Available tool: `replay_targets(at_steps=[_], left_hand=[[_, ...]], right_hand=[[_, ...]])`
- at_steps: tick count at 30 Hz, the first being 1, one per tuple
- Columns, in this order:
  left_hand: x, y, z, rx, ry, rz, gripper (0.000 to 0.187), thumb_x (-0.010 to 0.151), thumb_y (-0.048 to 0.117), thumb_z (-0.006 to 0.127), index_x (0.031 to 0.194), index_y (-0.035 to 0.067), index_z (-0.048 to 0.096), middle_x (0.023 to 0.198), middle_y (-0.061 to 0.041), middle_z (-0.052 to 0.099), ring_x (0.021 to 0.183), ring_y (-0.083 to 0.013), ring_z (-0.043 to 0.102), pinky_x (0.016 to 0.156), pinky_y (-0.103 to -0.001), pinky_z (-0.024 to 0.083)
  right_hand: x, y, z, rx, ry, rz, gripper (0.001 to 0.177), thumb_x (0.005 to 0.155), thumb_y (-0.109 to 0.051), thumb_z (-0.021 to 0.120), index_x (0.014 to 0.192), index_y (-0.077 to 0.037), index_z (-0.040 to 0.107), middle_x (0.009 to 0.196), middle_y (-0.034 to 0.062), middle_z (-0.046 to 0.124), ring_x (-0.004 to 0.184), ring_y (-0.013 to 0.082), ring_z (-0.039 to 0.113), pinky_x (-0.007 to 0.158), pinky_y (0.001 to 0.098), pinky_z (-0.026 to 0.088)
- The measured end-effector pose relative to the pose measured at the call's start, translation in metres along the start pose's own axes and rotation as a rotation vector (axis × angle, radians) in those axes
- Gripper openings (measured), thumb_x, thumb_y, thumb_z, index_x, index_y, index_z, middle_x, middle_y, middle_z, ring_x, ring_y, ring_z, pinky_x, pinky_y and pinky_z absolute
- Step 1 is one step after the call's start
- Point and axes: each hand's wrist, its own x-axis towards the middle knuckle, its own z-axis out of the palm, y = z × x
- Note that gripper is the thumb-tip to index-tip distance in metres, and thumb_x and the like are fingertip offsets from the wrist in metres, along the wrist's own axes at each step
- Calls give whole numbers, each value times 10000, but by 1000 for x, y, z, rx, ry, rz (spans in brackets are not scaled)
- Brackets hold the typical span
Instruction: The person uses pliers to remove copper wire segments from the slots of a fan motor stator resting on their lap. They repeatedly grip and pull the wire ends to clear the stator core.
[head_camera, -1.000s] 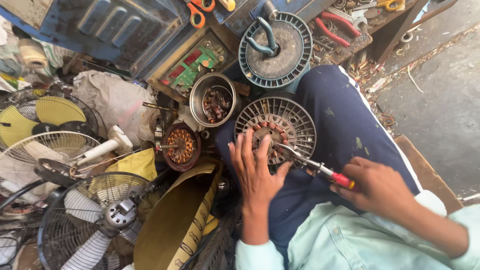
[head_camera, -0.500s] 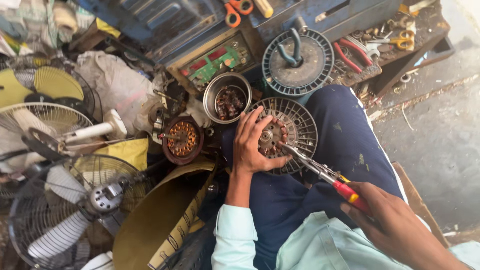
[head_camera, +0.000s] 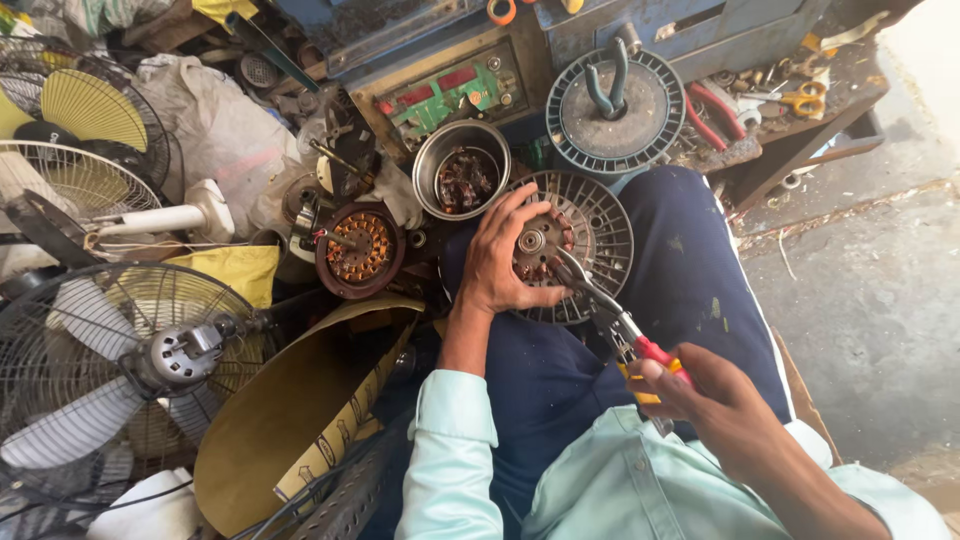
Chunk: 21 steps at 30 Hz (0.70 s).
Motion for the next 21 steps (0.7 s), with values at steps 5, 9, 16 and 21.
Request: replay_targets(at_steps=[5,9,16,21], left_hand=[[-2,-6,0,-5,2,-2,962,558,533,911,1363,121,584,1532,-153,529,1414,-384,536,1218,-496,422],[0,-6,2,25,6,3,974,541,544,911,1355,129,575,1520,-136,521,1406,-380,521,1208,-498,417],[-6,-6,7,81,1,-58,1004,543,543,905,1387,144,535,1531,-119,488,1427,-380,477,1205,-503,412],[-7,-9,10,68,27,-9,1028,597,636,908,1404,137,513,1542,-130,464,1443,-390,459,1218,-513,409]], right_hand=[[31,-7,-24,-83,15,-9,431,885,-313,727,1066,79,730,1038,186,782,991,272,773,906,405,565],[40,-26,-32,-31,-10,152,436,845,-291,717,1137,33,731,1089,142,778,999,266,764,896,414,589],[-6,-43,16,-617,168,-280,402,848,-297,758,1134,-14,732,1033,120,762,874,221,742,802,352,567],[-2,-54,10,-793,275,-176,426,815,-345,834,1136,-73,762,858,120,783,760,168,726,736,351,568]])
